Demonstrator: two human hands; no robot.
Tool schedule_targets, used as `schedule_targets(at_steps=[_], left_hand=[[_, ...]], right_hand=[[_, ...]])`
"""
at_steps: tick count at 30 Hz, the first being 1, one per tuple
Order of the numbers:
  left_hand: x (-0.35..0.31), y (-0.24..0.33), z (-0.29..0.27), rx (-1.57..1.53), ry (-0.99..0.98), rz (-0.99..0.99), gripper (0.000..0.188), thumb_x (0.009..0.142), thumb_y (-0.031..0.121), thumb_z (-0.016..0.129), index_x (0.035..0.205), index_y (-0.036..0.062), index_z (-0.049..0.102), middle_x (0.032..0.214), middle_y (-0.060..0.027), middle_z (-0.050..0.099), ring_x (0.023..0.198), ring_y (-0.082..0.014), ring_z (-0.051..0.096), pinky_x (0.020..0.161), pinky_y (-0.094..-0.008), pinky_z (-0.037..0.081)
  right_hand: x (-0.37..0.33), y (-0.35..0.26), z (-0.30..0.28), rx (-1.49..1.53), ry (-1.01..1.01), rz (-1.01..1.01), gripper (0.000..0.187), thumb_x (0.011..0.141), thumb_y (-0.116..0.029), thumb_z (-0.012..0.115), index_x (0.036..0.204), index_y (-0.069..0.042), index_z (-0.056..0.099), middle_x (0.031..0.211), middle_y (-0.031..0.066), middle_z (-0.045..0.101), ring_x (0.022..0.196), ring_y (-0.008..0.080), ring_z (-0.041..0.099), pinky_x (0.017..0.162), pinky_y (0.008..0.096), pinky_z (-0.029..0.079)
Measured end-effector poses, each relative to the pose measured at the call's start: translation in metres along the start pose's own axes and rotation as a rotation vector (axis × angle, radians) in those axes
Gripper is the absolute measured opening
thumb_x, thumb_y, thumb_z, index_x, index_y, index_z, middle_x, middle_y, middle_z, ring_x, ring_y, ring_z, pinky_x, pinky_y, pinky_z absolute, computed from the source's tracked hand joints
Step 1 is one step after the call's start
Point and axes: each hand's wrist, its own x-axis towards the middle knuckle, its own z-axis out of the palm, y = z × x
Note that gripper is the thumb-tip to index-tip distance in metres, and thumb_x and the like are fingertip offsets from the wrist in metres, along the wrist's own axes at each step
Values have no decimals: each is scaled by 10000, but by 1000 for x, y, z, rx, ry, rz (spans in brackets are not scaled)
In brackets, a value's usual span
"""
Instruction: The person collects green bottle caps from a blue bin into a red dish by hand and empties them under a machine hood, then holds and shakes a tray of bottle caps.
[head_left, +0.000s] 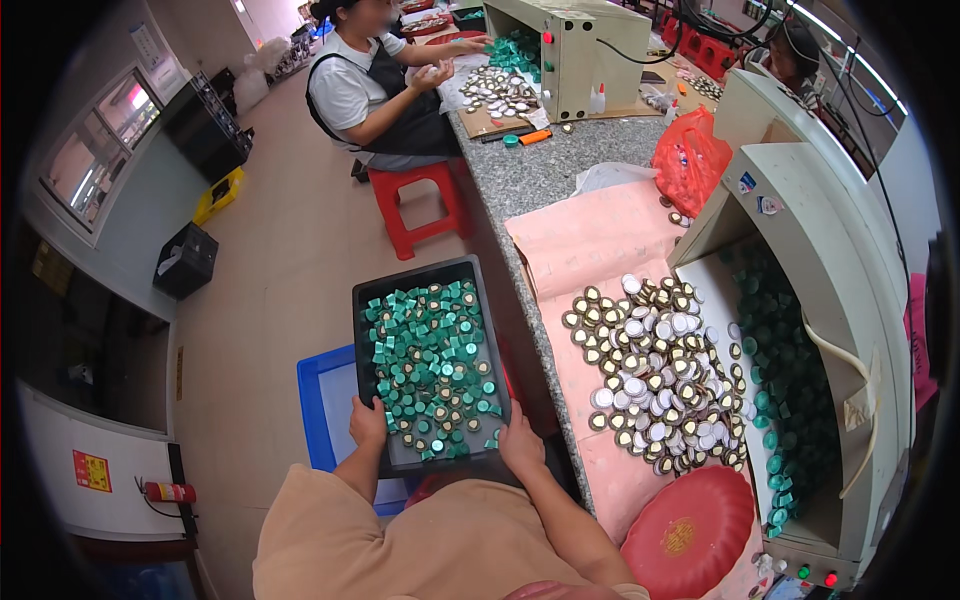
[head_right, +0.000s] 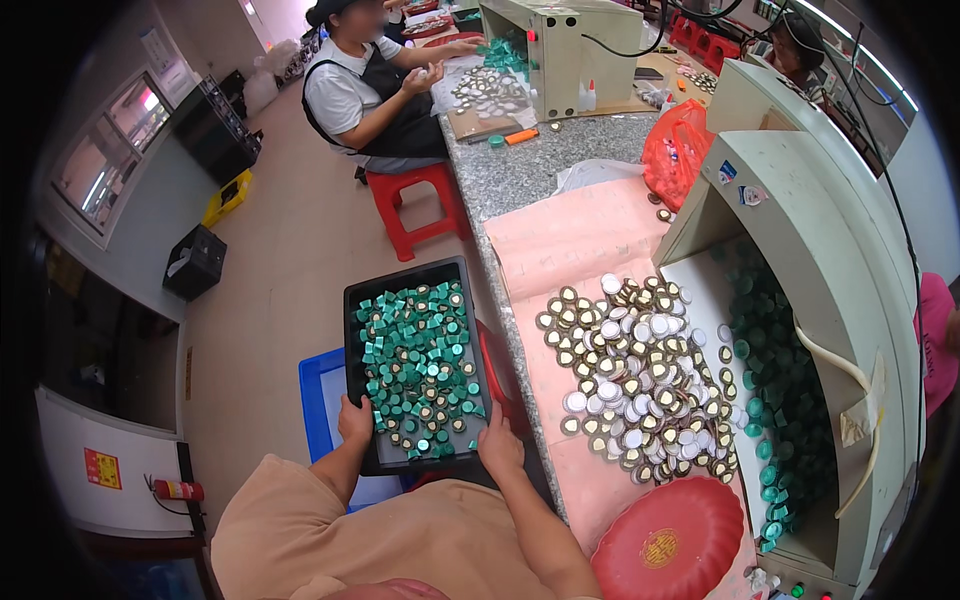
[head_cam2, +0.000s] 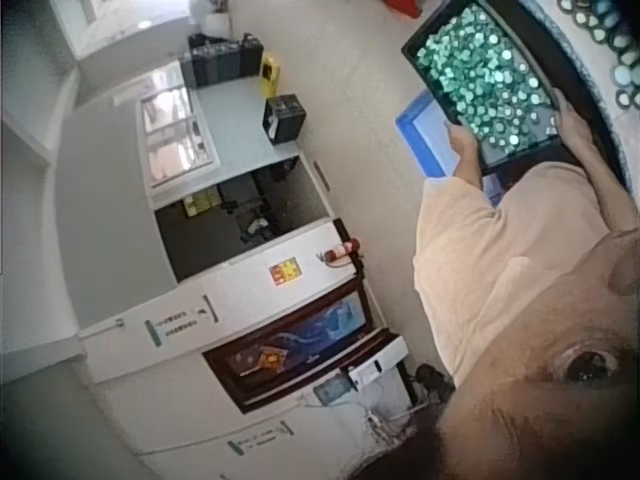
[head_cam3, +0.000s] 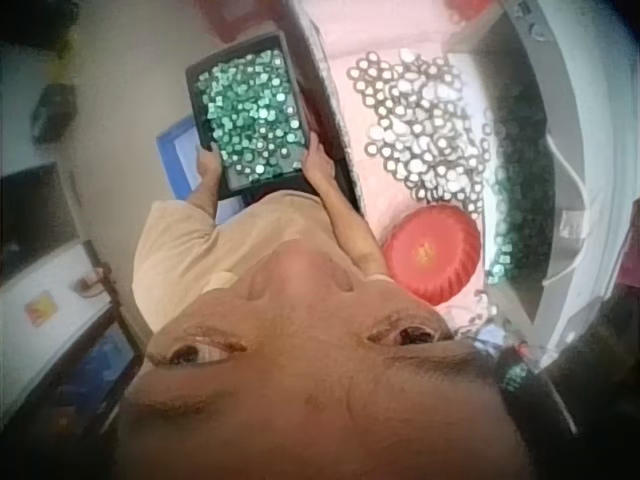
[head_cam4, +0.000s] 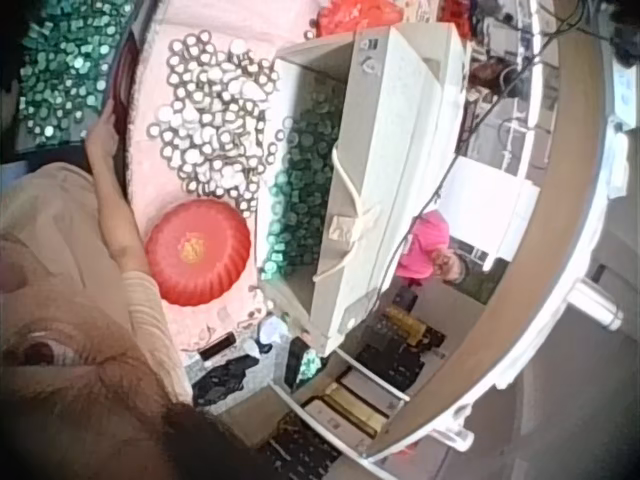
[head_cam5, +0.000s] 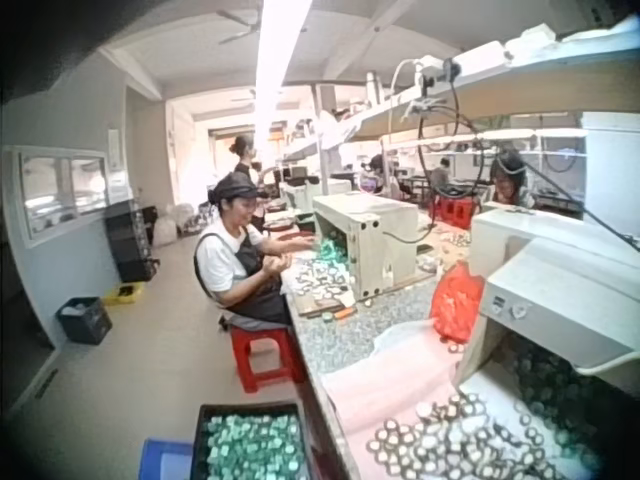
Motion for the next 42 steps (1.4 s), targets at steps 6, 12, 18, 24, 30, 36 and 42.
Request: schedule_targets(at_steps=[6, 12, 18, 24, 30, 36, 42], left_hand=[[-1, 3, -3, 1, -8, -4, 425, 906, 416, 595, 1121, 58, 513, 953, -229, 694, 908, -441, 666, 792, -550, 512], [0, 2, -4, -4, -4, -6, 425, 907, 418, 595, 1121, 61, 511, 962, -230, 693, 921, -437, 666, 798, -548, 513], [0, 1, -3, 3, 1, 0, 428, 908, 418, 594, 1126, 62, 502, 958, -230, 692, 910, -440, 667, 791, -548, 517], [-1, 2, -5, -13, 2, 6, 426, 906, 418, 595, 1113, 56, 509, 945, -230, 694, 899, -445, 668, 784, -548, 517], [0, 3, -5, -5, -17, -11, 441, 907, 425, 587, 1133, 53, 514, 969, -234, 693, 921, -445, 665, 796, -549, 514], [3, -1, -2, -8, -31, -4, 453, 909, 428, 583, 1156, 54, 514, 992, -236, 692, 942, -442, 663, 806, -549, 511], [1, 1, -4, -1, -38, -12, 450, 909, 426, 587, 1153, 56, 511, 979, -231, 694, 933, -441, 664, 805, -548, 511]], right_hand=[[0, -1, -3, 22, -48, 34, 668, 941, -261, 542, 1524, -127, 244, 1297, 254, 577, 1044, 468, 636, 894, 553, 507], [0, -2, -2, 17, -45, 30, 669, 942, -267, 535, 1526, -122, 241, 1298, 254, 577, 1050, 467, 634, 902, 549, 504], [-1, -1, -2, 17, -46, 26, 667, 939, -263, 536, 1524, -121, 248, 1298, 256, 578, 1039, 469, 638, 894, 552, 506], [-1, -1, -1, 12, -38, 24, 658, 942, -259, 532, 1519, -120, 247, 1304, 257, 575, 1035, 472, 639, 888, 554, 507], [-1, -2, -2, 16, -46, 26, 654, 942, -258, 536, 1512, -117, 248, 1289, 256, 582, 1033, 472, 639, 886, 556, 506], [-1, -2, -2, 19, -41, 20, 649, 943, -257, 535, 1509, -115, 251, 1279, 260, 584, 1029, 470, 640, 881, 562, 506], [-1, -1, -1, 24, -36, 22, 652, 938, -263, 529, 1509, -114, 253, 1278, 261, 585, 1029, 471, 640, 885, 564, 506]])
